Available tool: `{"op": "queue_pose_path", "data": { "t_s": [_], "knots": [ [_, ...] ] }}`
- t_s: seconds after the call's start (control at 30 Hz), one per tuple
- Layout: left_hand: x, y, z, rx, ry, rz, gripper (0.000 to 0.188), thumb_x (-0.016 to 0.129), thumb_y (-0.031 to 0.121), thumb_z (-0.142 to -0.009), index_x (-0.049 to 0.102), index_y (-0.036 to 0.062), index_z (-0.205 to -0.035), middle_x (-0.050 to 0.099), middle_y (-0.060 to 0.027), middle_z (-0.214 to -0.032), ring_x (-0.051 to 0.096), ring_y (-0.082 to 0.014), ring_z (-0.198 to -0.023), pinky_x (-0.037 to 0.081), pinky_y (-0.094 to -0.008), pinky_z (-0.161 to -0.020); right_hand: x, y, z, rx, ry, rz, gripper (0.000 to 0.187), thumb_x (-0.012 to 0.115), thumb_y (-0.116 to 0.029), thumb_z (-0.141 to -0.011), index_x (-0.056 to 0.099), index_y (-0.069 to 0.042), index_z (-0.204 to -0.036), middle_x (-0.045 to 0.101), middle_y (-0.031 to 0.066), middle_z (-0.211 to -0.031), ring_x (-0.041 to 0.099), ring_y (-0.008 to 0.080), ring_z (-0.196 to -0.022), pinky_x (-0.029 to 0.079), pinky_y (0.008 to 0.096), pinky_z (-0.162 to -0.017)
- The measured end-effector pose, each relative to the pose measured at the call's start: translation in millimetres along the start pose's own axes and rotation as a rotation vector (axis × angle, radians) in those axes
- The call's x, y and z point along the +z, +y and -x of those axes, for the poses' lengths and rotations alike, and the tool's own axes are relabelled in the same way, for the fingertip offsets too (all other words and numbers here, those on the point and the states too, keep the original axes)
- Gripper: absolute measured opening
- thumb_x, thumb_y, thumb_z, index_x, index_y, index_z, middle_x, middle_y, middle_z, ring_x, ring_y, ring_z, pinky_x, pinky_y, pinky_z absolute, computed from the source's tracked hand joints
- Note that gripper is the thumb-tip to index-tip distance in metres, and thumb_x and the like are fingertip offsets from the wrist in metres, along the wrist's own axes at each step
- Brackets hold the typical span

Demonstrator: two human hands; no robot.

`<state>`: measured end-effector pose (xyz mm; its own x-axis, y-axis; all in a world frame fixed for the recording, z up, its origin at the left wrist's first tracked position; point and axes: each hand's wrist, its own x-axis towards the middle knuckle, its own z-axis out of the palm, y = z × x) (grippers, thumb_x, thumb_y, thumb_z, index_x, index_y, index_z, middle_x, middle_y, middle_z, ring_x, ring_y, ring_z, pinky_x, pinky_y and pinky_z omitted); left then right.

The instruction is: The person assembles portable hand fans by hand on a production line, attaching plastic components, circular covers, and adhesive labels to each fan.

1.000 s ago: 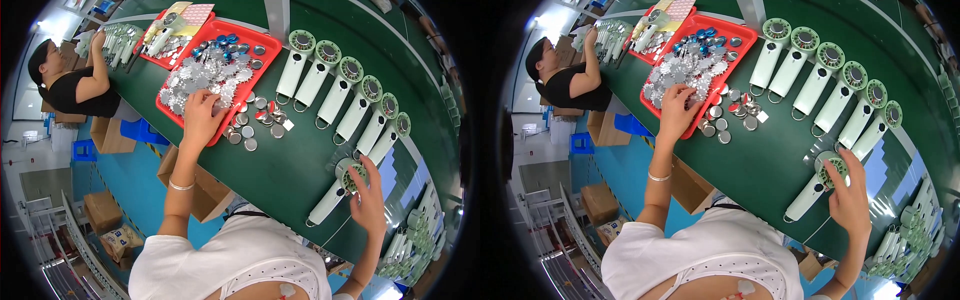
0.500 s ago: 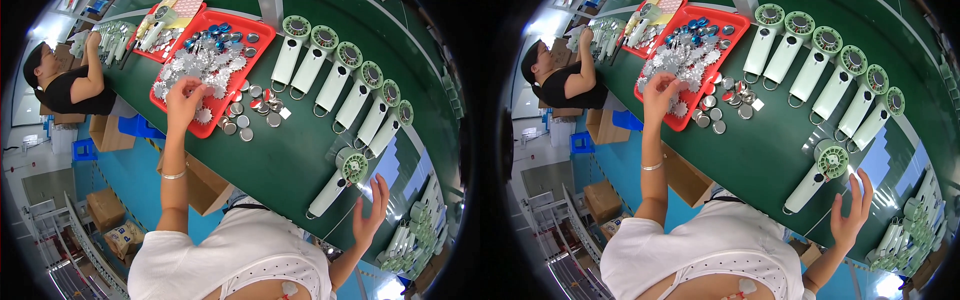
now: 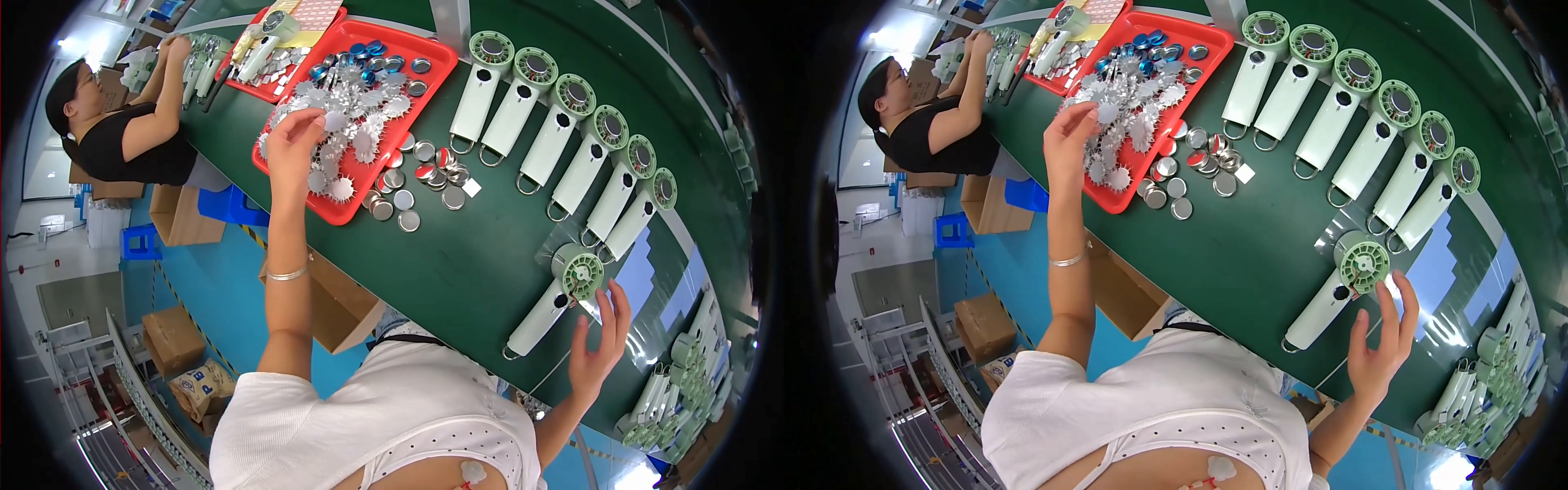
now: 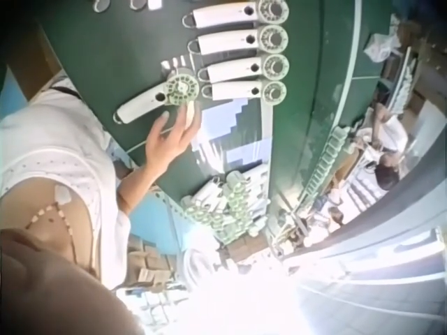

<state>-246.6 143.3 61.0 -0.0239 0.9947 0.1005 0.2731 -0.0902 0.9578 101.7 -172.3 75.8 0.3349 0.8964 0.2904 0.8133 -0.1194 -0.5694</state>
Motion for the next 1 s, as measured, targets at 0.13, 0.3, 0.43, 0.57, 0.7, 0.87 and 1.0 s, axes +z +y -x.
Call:
{"op": "queue_pose_path", "data": {
  "t_s": [0.13, 0.3, 0.43, 0.57, 0.7, 0.87, 1.0],
  "knots": [
    [21, 24, 21, -0.046, -0.092, 0.145, 0.022, 0.068, 0.005, -0.089, 0.069, -0.0024, -0.109, 0.07, -0.0067, -0.095, 0.065, -0.0121, -0.085, 0.052, -0.026, -0.075, 2, -14, 1, 0.037, 0.062, -0.039, 0.038, 0.061, 0.003, -0.083, 0.063, 0.0, -0.121, 0.061, 0.0174, -0.127, 0.058, 0.0349, -0.119, 0.042, 0.0422, -0.104],
    [89, 58, 82, -0.196, -0.611, 0.323, 0.029, 0.069, -0.002, -0.086, 0.065, -0.0036, -0.115, 0.068, -0.0069, -0.094, 0.064, -0.0101, -0.08, 0.054, -0.0242, -0.068, 28, -43, -9, 0.106, 0.112, -0.307, 0.032, 0.069, 0.006, -0.078, 0.068, 0.002, -0.109, 0.067, 0.0166, -0.109, 0.066, 0.0303, -0.097, 0.052, 0.0361, -0.087],
    [134, 70, 124, -0.291, -0.858, 0.452, 0.031, 0.069, -0.005, -0.085, 0.064, -0.0036, -0.116, 0.068, -0.0078, -0.094, 0.064, -0.0102, -0.079, 0.054, -0.0239, -0.064, 35, -50, -9, 0.157, 0.147, -0.452, 0.035, 0.077, 0.004, -0.075, 0.07, -0.001, -0.11, 0.066, 0.0132, -0.103, 0.065, 0.0225, -0.084, 0.053, 0.0301, -0.075],
    [162, 80, 143, -0.335, -1.075, 0.37, 0.036, 0.068, -0.007, -0.085, 0.064, -0.003, -0.12, 0.07, -0.0072, -0.093, 0.065, -0.0106, -0.081, 0.055, -0.0236, -0.071, 22, -43, -6, 0.166, 0.1, -0.491, 0.041, 0.073, 0.007, -0.077, 0.065, 0.006, -0.117, 0.067, 0.0144, -0.101, 0.063, 0.0183, -0.085, 0.051, 0.0285, -0.076],
    [181, 82, 155, -0.246, -1.183, 0.454, 0.048, 0.07, -0.009, -0.082, 0.058, -0.002, -0.128, 0.069, -0.0072, -0.097, 0.066, -0.013, -0.087, 0.055, -0.0268, -0.078, 18, -35, 8, 0.336, 0.036, -0.557, 0.035, 0.071, 0.008, -0.079, 0.065, 0.006, -0.114, 0.068, 0.0123, -0.1, 0.063, 0.0141, -0.086, 0.051, 0.0257, -0.075],
    [181, 65, 177, -0.25, -1.093, 0.416, 0.031, 0.073, -0.005, -0.083, 0.064, -0.0026, -0.113, 0.069, -0.0084, -0.095, 0.068, -0.0141, -0.083, 0.056, -0.0268, -0.077, 21, -36, 19, 0.663, 0.278, -0.886, 0.022, 0.068, 0.009, -0.085, 0.064, 0.004, -0.106, 0.067, 0.0085, -0.099, 0.064, 0.0111, -0.085, 0.051, 0.0232, -0.075],
    [181, 66, 178, -0.099, -1.035, 0.343, 0.016, 0.074, -0.003, -0.081, 0.07, -0.0026, -0.097, 0.07, -0.0088, -0.088, 0.069, -0.0133, -0.076, 0.056, -0.0261, -0.07, 19, -29, 19, 0.526, 0.3, -0.704, 0.02, 0.07, 0.009, -0.082, 0.066, 0.004, -0.101, 0.068, 0.0089, -0.095, 0.063, 0.0138, -0.082, 0.051, 0.0256, -0.074]
  ]
}}
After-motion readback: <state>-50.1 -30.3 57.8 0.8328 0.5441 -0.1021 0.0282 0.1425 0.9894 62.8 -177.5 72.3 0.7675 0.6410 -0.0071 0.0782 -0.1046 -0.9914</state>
